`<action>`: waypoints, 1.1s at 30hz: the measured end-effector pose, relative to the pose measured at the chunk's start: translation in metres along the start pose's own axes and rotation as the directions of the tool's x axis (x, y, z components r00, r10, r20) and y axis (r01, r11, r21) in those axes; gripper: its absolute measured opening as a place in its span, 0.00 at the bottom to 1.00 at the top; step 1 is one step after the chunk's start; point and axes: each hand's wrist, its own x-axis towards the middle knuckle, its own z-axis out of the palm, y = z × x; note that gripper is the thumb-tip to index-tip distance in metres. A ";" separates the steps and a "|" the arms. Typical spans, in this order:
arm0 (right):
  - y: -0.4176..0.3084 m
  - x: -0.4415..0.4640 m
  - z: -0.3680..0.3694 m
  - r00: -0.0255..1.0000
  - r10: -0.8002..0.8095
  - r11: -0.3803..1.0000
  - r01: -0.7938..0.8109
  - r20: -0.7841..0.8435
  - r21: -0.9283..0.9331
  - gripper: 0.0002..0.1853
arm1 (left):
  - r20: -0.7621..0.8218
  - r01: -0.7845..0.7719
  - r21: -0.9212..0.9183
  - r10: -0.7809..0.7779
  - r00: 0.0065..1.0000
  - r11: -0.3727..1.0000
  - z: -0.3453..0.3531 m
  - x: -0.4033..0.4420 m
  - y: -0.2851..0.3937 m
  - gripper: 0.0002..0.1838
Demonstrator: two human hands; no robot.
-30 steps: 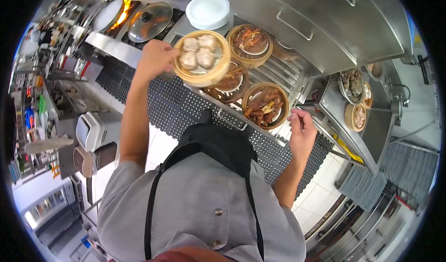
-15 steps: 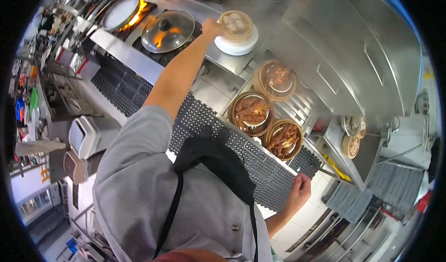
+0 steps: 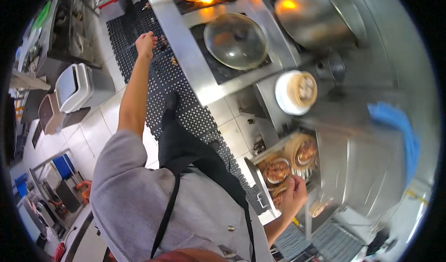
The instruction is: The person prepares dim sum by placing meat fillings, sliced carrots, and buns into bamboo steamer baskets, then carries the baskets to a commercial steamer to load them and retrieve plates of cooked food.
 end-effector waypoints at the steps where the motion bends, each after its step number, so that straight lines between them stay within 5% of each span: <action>1: -0.025 0.014 0.021 0.998 -0.034 0.998 0.037 0.049 -0.056 0.09 | 0.023 0.119 -0.024 -0.119 0.993 0.993 -0.016 0.054 -0.016 0.09; 5: -0.130 0.057 0.106 0.930 -0.105 0.971 0.172 0.352 -0.164 0.10 | 0.073 0.175 0.112 -0.183 0.980 0.978 -0.031 0.188 -0.029 0.10; 8: -0.191 0.081 0.154 0.818 -0.172 0.930 0.318 0.549 -0.184 0.12 | 0.120 0.296 0.048 -0.300 0.947 0.954 -0.015 0.273 -0.034 0.12; 10: -0.203 0.088 0.175 0.771 0.024 0.942 0.196 0.636 -0.273 0.13 | 0.125 0.302 0.010 -0.301 0.945 0.953 0.004 0.335 -0.055 0.15; 12: -0.217 0.097 0.196 0.772 0.077 0.932 0.168 0.631 -0.320 0.14 | 0.073 0.162 0.177 -0.177 0.981 0.971 0.021 0.390 -0.081 0.21; 16: -0.218 0.113 0.228 0.717 0.228 0.865 0.161 0.659 -0.475 0.14 | -0.081 0.217 0.208 -0.204 0.976 0.954 0.046 0.437 -0.092 0.26; 18: -0.225 0.118 0.241 0.661 0.261 0.856 0.179 0.703 -0.485 0.14 | 0.153 0.205 0.062 -0.213 0.965 0.977 0.046 0.448 -0.095 0.30; 20: -0.235 0.122 0.249 0.648 0.288 0.846 0.173 0.705 -0.504 0.15 | 0.133 0.133 0.138 -0.151 0.979 0.982 0.049 0.470 -0.130 0.30; 22: -0.247 0.129 0.258 0.626 0.334 0.824 0.169 0.705 -0.541 0.15 | 0.257 0.077 -0.065 -0.057 0.965 0.995 0.041 0.472 -0.137 0.27; 24: -0.246 0.137 0.261 0.621 0.324 0.824 0.184 0.713 -0.535 0.15 | 0.179 0.053 0.033 -0.058 0.982 0.998 0.036 0.463 -0.133 0.26; 26: -0.253 0.143 0.267 0.622 0.310 0.826 0.199 0.719 -0.527 0.15 | 0.291 0.011 -0.079 0.013 0.957 0.997 0.035 0.474 -0.152 0.26; 33: -0.261 0.147 0.276 0.651 0.327 0.820 0.165 0.685 -0.548 0.15 | 0.318 0.021 -0.146 0.027 0.948 0.989 0.029 0.462 -0.142 0.29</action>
